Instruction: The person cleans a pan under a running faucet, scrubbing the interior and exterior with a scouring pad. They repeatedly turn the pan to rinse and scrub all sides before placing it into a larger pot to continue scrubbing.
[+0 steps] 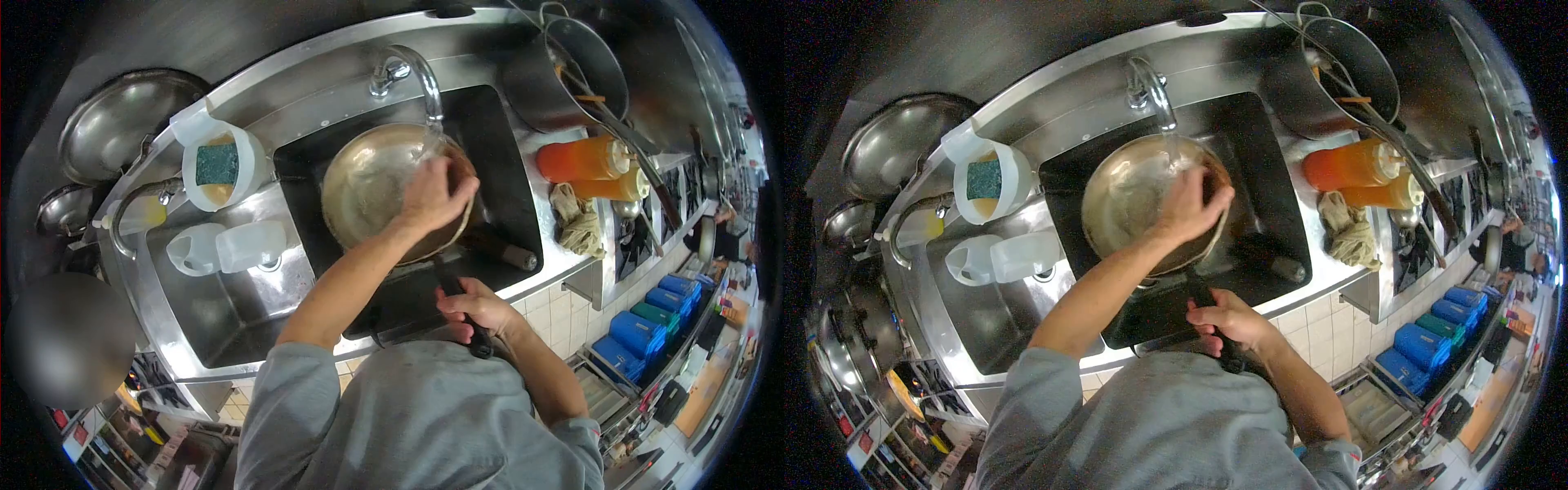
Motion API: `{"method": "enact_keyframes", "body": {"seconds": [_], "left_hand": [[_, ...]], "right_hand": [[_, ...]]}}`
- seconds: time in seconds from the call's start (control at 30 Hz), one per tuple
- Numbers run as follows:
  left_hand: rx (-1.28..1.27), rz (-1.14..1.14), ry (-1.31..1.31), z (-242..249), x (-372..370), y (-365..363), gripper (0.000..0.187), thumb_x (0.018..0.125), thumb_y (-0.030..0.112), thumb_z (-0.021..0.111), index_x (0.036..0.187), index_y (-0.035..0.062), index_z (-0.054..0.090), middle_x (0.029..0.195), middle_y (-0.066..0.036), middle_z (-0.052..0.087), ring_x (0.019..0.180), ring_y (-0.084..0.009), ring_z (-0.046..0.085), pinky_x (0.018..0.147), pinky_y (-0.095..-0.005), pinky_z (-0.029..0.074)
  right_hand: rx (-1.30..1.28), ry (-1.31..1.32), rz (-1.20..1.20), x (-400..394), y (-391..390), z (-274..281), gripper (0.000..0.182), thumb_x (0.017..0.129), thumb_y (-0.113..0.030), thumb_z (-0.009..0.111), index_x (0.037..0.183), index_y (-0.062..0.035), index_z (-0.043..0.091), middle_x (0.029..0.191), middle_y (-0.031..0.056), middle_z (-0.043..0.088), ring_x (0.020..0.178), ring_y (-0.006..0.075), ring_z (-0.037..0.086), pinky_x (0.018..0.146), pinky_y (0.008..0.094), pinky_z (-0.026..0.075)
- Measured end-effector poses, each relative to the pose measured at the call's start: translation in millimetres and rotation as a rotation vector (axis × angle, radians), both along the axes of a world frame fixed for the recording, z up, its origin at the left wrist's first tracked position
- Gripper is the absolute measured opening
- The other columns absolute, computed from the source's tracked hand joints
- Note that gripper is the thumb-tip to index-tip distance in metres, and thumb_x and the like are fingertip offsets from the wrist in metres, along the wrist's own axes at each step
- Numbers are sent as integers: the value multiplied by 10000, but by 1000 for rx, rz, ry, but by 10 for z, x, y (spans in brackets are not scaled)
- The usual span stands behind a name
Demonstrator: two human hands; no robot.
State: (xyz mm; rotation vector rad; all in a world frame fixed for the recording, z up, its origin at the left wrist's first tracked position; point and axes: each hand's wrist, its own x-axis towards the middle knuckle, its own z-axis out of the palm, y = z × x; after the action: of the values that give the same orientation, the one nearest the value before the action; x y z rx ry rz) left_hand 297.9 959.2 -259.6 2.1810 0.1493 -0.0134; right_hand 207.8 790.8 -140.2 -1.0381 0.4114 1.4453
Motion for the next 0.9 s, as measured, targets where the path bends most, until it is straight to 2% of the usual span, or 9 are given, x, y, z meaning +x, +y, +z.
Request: {"method": "enact_keyframes", "body": {"seconds": [0.13, 0.2, 0.43, 0.63, 0.7, 0.73, 0.77, 0.83, 0.9], "left_hand": [[35, -257, 63, 3, 19, -8, 666, 946, 505, 672, 1351, 6, 501, 1301, -265, 550, 1217, -454, 574, 975, -543, 507], [392, -342, -96, -114, 59, 59, 662, 910, 427, 708, 1419, 76, 472, 1395, -222, 526, 1238, -407, 577, 975, -563, 506], [783, -310, 35, -31, 167, 382, 874, 826, 225, 792, 1558, 84, 337, 1595, -204, 342, 1312, -371, 537, 1005, -575, 489], [389, -156, 362, 179, -22, 636, 581, 856, 163, 727, 1386, 38, 525, 1382, -225, 582, 1227, -354, 617, 1002, -485, 521], [186, 18, 218, 171, -336, 753, 419, 864, 147, 687, 1251, 29, 578, 1211, -234, 679, 1143, -362, 675, 972, -433, 540], [-135, -31, 157, 35, -503, 941, 376, 869, 98, 684, 1221, 21, 576, 1197, -207, 690, 1097, -321, 697, 928, -402, 550], [-154, 32, 123, 21, -654, 1048, 327, 870, 19, 653, 1189, 27, 582, 1109, -145, 701, 970, -264, 712, 866, -368, 550], [-833, 443, 246, 409, -919, 1097, 544, 853, -62, 601, 1369, 26, 451, 1045, -93, 638, 896, -184, 647, 763, -327, 547], [-739, 446, 167, 452, -1223, 1222, 690, 850, -74, 601, 1484, 55, 363, 1171, -109, 611, 959, -173, 646, 700, -310, 569]], "right_hand": [[-26, 37, -109, -8, -169, 134, 208, 902, -79, 697, 1009, -74, 519, 624, -5, 465, 401, 125, 471, 368, 316, 403], [-59, 1, -89, -23, -261, 177, 209, 900, -73, 696, 1005, -71, 515, 623, -6, 462, 403, 124, 476, 369, 315, 406], [-179, -200, 54, 33, -478, 234, 177, 893, -50, 685, 959, -49, 521, 642, 14, 510, 423, 122, 507, 390, 283, 423], [-376, -471, 255, 44, -717, 299, 175, 903, -98, 691, 944, -27, 537, 622, 50, 565, 460, 163, 557, 440, 327, 456], [-541, -1178, 537, -26, -955, 138, 223, 877, -127, 712, 965, -14, 541, 617, 142, 607, 485, 286, 611, 485, 404, 486], [-620, -1266, 618, 8, -970, 221, 254, 842, -128, 725, 977, -11, 543, 657, 215, 628, 584, 410, 656, 553, 461, 525], [-636, -1259, 611, 58, -961, 296, 254, 842, -128, 725, 977, -11, 543, 657, 215, 628, 584, 410, 656, 553, 461, 525], [-742, -1318, 707, 142, -940, 402, 237, 846, -133, 710, 951, -3, 543, 700, 232, 658, 697, 445, 684, 610, 520, 544], [-737, -1417, 749, 183, -954, 350, 281, 831, -136, 726, 1014, -10, 554, 680, 208, 658, 695, 436, 687, 613, 518, 557]]}}
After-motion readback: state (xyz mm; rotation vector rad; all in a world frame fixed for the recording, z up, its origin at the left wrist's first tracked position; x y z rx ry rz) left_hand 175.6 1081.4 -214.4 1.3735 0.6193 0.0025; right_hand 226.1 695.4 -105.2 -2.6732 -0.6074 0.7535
